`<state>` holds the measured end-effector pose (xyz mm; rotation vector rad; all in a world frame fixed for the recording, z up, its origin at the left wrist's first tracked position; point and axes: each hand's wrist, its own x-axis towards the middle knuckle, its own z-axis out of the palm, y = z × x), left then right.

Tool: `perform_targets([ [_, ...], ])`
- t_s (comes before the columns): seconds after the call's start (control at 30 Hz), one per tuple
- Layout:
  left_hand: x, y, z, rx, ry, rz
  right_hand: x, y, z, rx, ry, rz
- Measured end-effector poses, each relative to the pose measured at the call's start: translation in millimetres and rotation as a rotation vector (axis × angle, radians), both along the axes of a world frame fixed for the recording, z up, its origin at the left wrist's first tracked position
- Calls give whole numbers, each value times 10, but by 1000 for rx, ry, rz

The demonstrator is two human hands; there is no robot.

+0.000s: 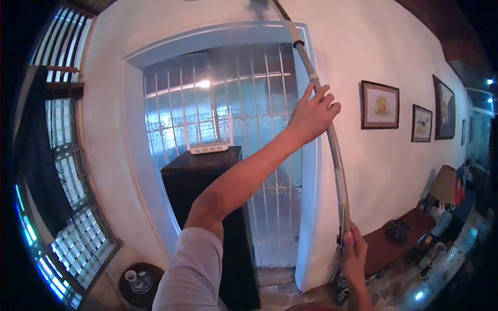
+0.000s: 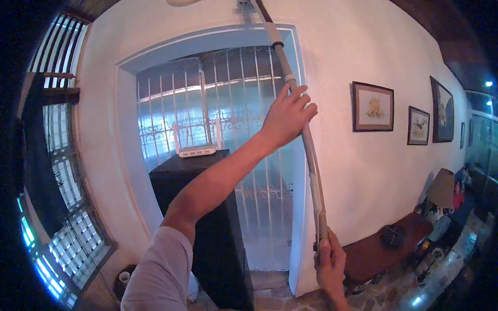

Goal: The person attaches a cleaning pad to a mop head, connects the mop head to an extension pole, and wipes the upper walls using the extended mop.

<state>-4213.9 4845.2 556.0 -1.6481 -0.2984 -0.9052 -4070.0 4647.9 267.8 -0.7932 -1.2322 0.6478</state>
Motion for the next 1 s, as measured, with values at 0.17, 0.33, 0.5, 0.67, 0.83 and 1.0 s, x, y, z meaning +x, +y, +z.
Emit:
perform_targets([
  [0.17,-47,-289,-157,41,8,-14,-99,100,-413,-9,84,80],
  [0.33,-190,-773,-282,99,-10,10,-152,-67,-675,61,51,111],
  [0.5,-574,-1263,-357,103,-29,72,-254,-208,-985,-96,131,158],
  [0.67,-1225,-1536,-454,101,-96,52,-664,-679,-439,-105,-12,320],
  [0.83,-2267,-1710,-509,72,-169,62,-1477,-550,-574,143,-148,244],
  [1.0,-3637,-1664,-526,42,-231,54,-2674,-736,-289,131,-260,176],
])
